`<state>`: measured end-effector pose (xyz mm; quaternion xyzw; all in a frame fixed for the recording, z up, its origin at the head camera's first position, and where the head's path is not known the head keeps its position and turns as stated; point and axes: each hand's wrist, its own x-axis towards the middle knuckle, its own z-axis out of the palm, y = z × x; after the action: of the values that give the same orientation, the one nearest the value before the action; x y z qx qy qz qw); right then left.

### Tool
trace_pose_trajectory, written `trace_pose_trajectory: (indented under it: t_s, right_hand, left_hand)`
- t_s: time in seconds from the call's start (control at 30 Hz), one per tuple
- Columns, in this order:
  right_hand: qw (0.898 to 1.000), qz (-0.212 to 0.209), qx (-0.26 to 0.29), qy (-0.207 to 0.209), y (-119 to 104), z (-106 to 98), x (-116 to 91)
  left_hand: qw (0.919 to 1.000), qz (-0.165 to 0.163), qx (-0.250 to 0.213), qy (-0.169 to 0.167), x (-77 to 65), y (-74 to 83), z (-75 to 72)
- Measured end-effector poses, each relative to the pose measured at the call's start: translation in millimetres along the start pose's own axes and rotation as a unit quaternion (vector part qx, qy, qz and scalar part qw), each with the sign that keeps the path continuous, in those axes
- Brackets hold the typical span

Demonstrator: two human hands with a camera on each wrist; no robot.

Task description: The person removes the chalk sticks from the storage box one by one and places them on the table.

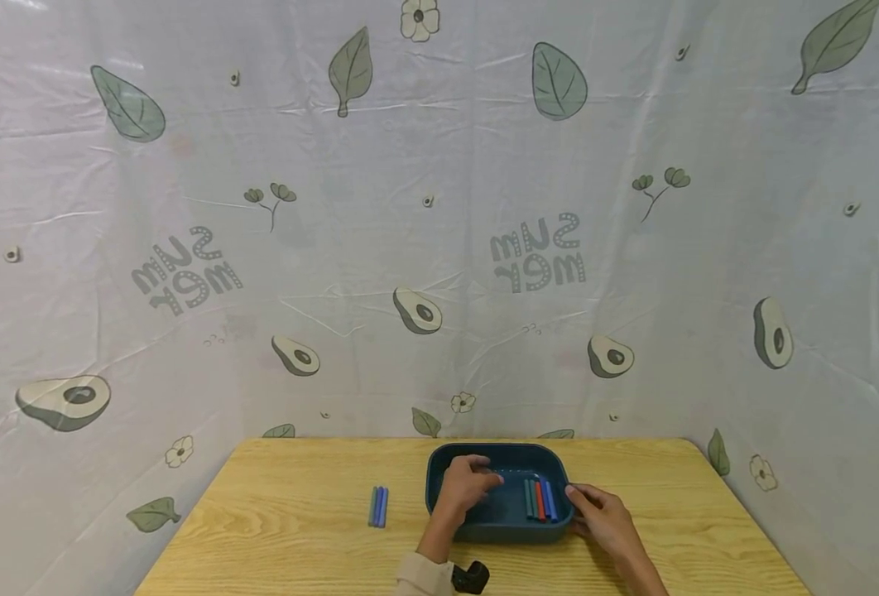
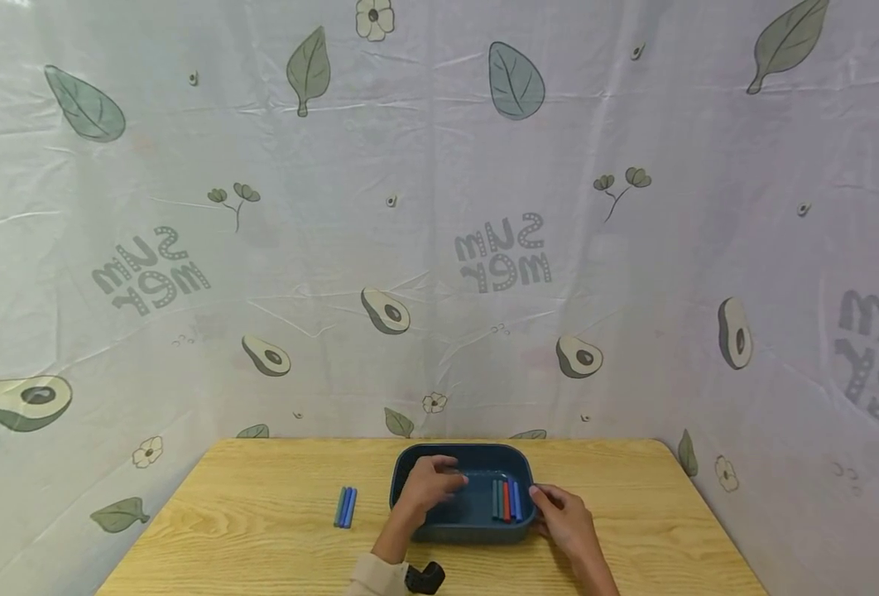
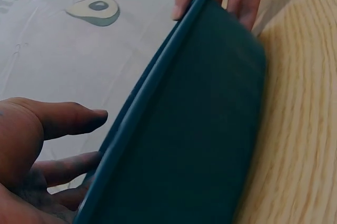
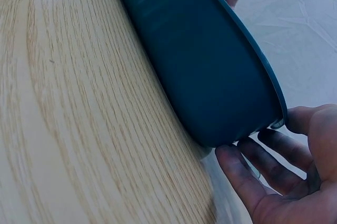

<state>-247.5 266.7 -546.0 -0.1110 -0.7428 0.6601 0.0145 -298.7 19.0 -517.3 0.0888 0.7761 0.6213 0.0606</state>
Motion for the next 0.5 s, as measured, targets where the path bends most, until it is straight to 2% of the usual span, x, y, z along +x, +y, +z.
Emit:
trace_pose_trajectory:
  t_s: [0.23, 0.5]
  right_hand:
    - [1.0, -0.003, -0.011, -0.001, -2, -1, 1]
    - [1.0, -0.004, -0.015, 0.005, -4, -4, 3]
  left_hand:
    - [0.9999, -0.014, -0.006, -0.005, 5.8, -3.1, 17.2]
    - [0.9993, -0.037, -0.004, -0.008, 14.6, 1.8, 35.4]
